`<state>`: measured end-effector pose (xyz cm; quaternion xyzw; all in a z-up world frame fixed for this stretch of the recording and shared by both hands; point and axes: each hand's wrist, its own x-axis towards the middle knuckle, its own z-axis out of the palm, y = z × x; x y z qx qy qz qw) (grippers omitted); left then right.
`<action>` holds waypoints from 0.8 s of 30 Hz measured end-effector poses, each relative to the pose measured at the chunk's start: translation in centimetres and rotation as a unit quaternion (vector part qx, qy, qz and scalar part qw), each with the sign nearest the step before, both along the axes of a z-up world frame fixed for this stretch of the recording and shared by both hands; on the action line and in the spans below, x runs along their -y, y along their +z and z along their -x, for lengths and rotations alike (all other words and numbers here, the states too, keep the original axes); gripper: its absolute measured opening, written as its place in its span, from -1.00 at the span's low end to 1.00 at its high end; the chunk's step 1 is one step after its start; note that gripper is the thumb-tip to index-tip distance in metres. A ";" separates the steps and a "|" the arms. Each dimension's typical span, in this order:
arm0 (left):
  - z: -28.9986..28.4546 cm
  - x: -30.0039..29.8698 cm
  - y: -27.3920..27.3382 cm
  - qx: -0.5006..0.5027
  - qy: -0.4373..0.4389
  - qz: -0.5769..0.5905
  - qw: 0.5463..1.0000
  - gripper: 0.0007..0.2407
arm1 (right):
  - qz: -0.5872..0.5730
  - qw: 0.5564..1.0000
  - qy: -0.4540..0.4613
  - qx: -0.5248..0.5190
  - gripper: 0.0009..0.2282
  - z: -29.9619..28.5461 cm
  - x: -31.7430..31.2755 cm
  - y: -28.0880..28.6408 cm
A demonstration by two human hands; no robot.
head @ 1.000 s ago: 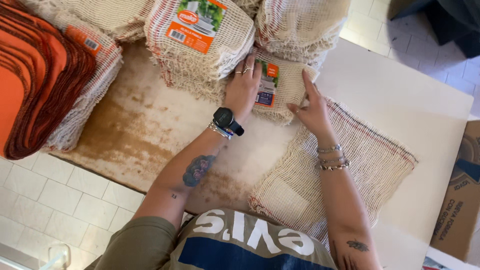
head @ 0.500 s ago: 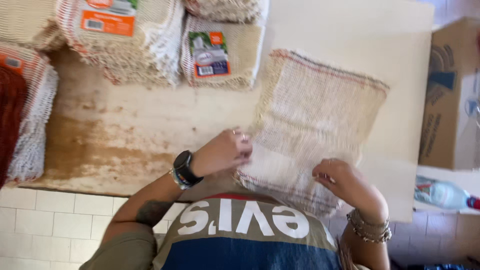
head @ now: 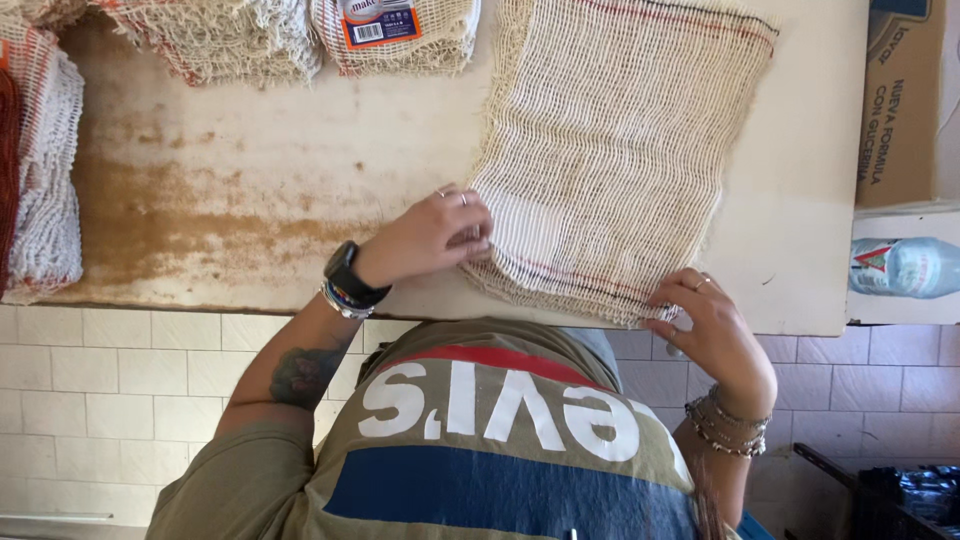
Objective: The person organizes and stacks mesh produce bags by hand on a white surface, unfolding some to check them and placing them into neat piles.
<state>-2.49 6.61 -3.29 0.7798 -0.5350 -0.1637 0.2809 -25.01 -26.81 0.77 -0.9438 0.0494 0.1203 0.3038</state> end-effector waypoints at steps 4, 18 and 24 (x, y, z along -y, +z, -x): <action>-0.4 0.8 3.8 -0.073 0.042 0.092 0.992 -0.91 | -0.031 0.999 -0.019 0.013 -0.90 0.1 0.5 -0.5; -1.6 6.5 7.2 -0.285 0.126 0.283 0.907 -0.72 | 0.088 0.938 -0.109 0.316 -0.74 -2.6 -1.5 -7.0; -1.3 5.7 7.3 -0.228 0.074 0.311 0.919 -0.81 | 0.122 0.842 -0.253 0.461 -0.84 -1.9 0.3 -2.5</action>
